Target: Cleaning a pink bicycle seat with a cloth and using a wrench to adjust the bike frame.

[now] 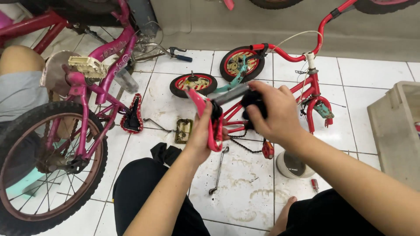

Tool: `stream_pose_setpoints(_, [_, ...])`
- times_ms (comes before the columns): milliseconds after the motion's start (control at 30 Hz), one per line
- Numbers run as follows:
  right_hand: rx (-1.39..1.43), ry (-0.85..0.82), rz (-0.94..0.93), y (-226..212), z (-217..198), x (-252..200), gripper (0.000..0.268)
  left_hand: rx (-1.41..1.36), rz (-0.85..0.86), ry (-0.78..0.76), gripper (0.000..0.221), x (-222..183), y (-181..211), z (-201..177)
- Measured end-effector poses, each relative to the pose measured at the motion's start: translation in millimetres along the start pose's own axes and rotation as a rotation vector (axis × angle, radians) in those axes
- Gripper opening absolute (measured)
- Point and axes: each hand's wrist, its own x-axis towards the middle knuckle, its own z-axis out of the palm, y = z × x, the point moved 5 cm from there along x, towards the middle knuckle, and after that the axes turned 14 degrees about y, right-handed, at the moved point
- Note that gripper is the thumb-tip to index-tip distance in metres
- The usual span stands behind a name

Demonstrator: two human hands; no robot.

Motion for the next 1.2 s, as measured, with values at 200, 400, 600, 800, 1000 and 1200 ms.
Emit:
stream_pose_setpoints(200, [-0.438,0.112,-0.509,-33.3,44.9,-11.6,0.028,-0.049,-0.225,-0.189,0.07,-5.4,-35.3,16.7])
stream_pose_setpoints(400, [-0.264,0.125,-0.58,-11.2,50.2,-6.9,0.032,-0.046,-0.312,-0.13,0.066,-16.7,-44.8,15.8])
stream_pose_setpoints(600, [-0.223,0.104,-0.469,12.4,25.9,22.0,0.04,-0.004,-0.138,-0.003,0.063,-19.8,-24.5,7.6])
stream_pose_setpoints(800, [0.157,-0.031,0.804,163.3,32.2,-33.3,0.068,-0.043,-0.15,-0.022,0.057,-24.7,-19.3,4.8])
stream_pose_setpoints(1000, [0.718,0.232,1.442,100.2,12.4,-6.9,0.043,-0.107,-0.232,-0.144,0.062,-23.8,-19.9,5.5])
stream_pose_setpoints(1200, [0.927,0.186,1.474,43.1,2.7,16.5,0.057,-0.13,-0.267,-0.29,0.067,-10.7,-30.7,1.6])
